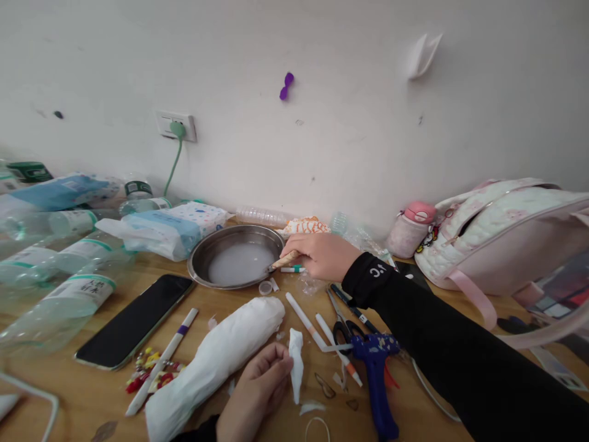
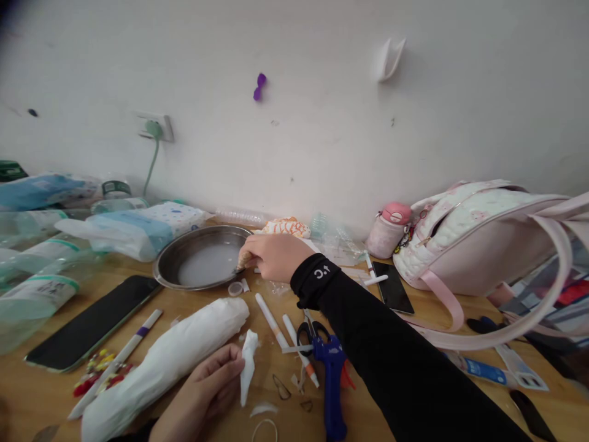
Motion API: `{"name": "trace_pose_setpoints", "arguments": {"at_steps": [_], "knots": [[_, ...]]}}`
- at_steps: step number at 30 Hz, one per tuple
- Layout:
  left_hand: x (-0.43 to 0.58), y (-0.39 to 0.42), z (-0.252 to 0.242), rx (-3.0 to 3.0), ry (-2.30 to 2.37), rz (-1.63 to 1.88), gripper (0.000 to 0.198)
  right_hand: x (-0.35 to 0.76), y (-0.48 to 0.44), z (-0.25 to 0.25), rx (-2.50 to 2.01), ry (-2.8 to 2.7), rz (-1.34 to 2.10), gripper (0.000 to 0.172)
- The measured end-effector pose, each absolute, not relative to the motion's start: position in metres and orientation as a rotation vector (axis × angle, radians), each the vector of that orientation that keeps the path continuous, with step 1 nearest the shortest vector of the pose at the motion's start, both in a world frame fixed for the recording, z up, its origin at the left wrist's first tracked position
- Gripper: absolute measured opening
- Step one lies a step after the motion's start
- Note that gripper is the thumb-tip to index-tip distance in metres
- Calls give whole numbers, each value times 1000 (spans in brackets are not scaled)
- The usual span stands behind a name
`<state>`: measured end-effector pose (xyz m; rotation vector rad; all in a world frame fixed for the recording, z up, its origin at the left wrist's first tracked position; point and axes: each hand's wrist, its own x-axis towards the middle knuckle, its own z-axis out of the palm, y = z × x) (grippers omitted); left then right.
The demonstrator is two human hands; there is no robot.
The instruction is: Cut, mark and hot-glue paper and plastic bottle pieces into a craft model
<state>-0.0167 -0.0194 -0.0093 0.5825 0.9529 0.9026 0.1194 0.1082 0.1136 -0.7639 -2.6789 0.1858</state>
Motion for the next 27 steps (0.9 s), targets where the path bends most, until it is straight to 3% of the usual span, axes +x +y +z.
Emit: {"name": "trace_pose_setpoints", "arguments": {"at_steps": [16, 21, 27], "knots": [[-19, -19, -16, 634, 946, 869, 40, 136, 96, 125, -838, -2507, 444, 26], [-19, -18, -15, 640, 941, 860, 37, 142, 90, 115, -1059, -2017, 593, 9], [-20, -16, -15, 651, 933, 856, 35, 143, 76, 69, -1265, -1262, 948, 23]]}}
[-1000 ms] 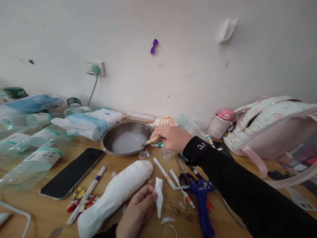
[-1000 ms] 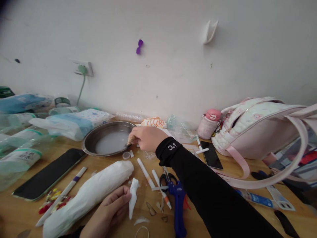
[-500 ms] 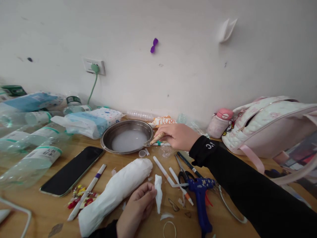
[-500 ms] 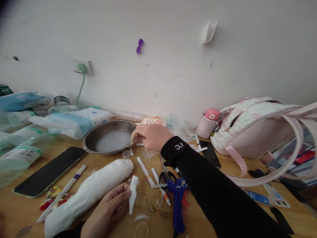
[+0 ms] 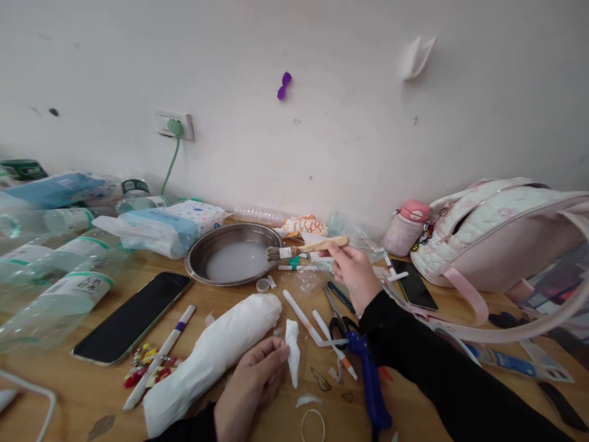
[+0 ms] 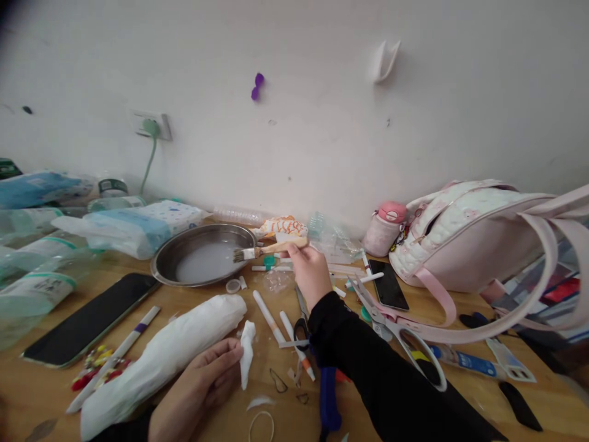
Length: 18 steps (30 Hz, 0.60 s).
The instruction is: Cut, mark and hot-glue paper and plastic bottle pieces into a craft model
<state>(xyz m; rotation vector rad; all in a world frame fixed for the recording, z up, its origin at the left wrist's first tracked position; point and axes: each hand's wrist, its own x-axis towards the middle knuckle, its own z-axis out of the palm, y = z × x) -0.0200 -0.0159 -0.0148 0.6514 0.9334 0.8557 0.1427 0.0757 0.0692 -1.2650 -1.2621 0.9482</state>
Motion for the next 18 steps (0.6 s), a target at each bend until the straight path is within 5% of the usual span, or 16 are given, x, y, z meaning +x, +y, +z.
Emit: {"name": "trace_pose_setpoints", "arguments": {"at_steps": [6, 18], "knots": [[-21, -15, -11, 666, 907, 839, 38, 158, 51, 56, -1268, -778, 1286, 16], [-18, -17, -6, 710, 1029, 790, 38, 208, 3, 41, -1279, -711, 1319, 21]]}}
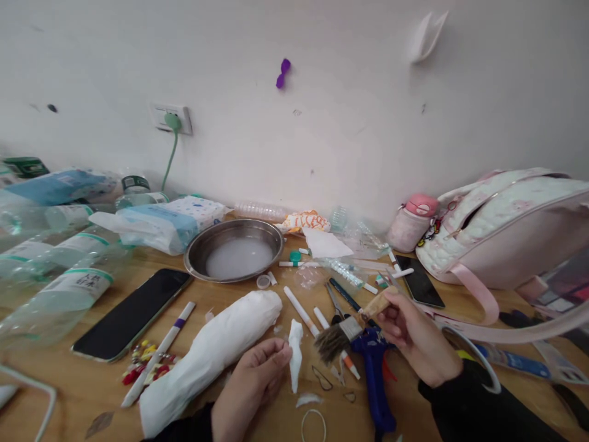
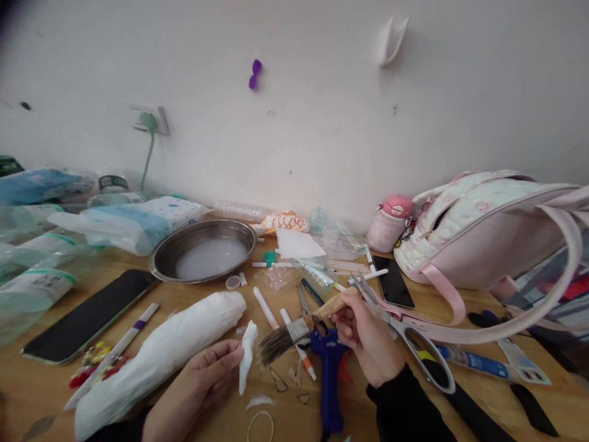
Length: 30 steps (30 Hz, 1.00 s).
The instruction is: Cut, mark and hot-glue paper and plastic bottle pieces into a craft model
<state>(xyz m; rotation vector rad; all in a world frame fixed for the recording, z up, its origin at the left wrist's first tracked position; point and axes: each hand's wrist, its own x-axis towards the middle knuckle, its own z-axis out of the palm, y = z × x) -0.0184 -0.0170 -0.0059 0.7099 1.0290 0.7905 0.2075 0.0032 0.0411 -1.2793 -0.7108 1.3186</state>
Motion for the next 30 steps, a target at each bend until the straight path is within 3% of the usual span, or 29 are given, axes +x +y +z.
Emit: {"name": "trace_pose_setpoints", "arguments": {"at_steps": [11, 30], "knots": [[-16, -15, -4, 732, 1080, 722, 41, 198, 23, 30, -1545, -894, 1303, 25], [-17, -10, -26, 849, 1056, 692, 45, 193, 25, 20, -1466, -752, 1385, 24]]}}
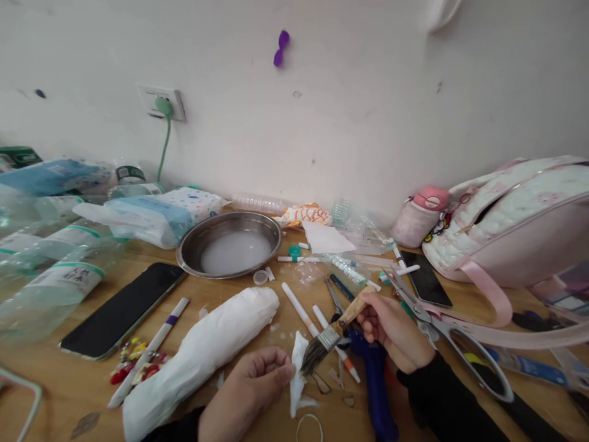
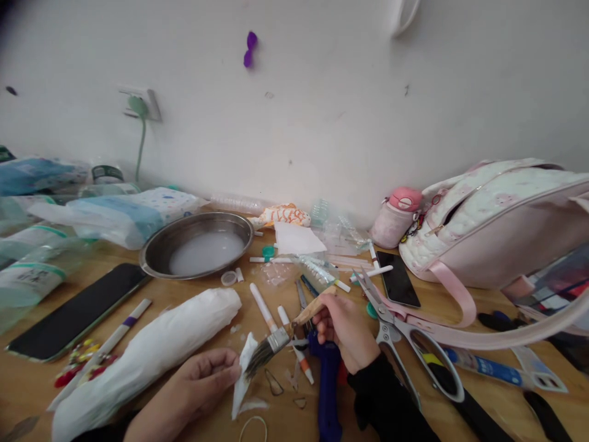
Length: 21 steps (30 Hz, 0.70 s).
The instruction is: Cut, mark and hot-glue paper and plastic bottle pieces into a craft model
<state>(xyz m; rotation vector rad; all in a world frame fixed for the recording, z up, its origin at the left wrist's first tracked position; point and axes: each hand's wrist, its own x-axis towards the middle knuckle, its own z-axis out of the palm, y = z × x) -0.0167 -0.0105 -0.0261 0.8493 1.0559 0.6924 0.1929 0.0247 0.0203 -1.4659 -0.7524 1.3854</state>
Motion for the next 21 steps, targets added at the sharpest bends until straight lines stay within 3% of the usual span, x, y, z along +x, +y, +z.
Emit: {"name": "trace_pose_setpoints", "arguments": {"at_steps": [21], "knots": [[-16, -14, -7, 849, 1165, 740, 42, 199, 25, 24, -1384, -608, 1344, 24]]}}
